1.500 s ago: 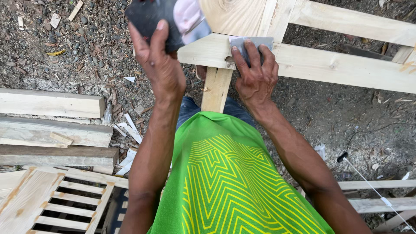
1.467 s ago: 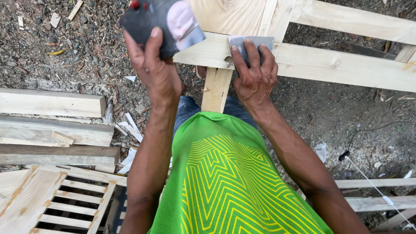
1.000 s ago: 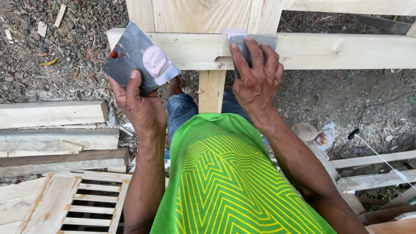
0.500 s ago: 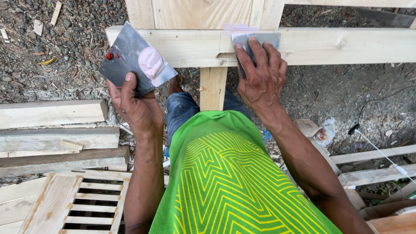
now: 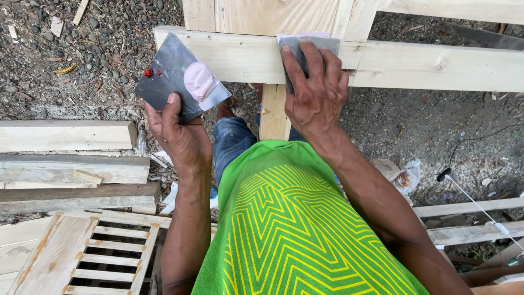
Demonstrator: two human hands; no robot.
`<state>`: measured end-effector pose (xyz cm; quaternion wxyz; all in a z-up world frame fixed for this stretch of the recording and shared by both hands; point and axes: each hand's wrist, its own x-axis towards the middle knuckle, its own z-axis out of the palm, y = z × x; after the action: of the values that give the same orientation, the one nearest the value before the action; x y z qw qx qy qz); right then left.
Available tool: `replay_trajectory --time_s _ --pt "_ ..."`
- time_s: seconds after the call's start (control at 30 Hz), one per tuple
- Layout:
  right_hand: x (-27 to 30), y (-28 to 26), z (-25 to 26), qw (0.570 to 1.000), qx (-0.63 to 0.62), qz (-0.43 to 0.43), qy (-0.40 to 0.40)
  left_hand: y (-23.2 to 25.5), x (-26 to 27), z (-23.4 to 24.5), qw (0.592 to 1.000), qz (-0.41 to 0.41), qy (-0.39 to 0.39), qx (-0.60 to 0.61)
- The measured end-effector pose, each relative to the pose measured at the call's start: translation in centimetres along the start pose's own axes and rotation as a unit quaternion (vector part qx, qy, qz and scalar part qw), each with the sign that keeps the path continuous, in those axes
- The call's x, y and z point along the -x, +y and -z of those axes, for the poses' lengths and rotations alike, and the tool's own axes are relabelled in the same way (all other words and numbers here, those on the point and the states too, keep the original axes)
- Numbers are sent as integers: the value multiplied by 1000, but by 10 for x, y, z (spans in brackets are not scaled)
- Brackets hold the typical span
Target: The person applies wood filler to the joints of a wooden frame using metal scrapers and sands the surface with sandpaper. They handle the frame and tools while working in an outdoor shop.
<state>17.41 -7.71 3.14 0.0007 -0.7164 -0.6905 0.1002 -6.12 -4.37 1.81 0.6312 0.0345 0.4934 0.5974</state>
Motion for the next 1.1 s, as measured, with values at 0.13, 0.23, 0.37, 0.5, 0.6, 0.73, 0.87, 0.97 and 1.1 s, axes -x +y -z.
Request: replay_trajectory --time_s 0.13,0.23,0.37,0.5,0.6,0.73,0.87,0.97,1.1 --pt "-2 -9 -18 999 28 36 3 2 2 4 1000 4 16 -8" --pt "9 -18 -12 999 2 38 -20 8 3 7 1000 4 19 -3" --pt "-1 -26 -20 1000 13 19 4 7 3 10 1000 -7 -4 1" --pt "-13 -40 -31 1000 1 29 12 15 4 19 1000 -6 6 -5" --pt "-4 -47 -15 999 -5 6 -47 19 10 20 1000 11 12 -12" --pt "5 -25 6 999 41 -27 -11 24 6 29 1000 -13 7 12" --pt "-7 23 17 988 30 -150 16 30 7 41 1000 -4 17 26" --pt "-14 17 6 991 29 -127 16 34 8 53 999 -9 12 29" --pt "-36 -37 -17 995 11 -94 -18 43 10 60 999 -1 30 33"
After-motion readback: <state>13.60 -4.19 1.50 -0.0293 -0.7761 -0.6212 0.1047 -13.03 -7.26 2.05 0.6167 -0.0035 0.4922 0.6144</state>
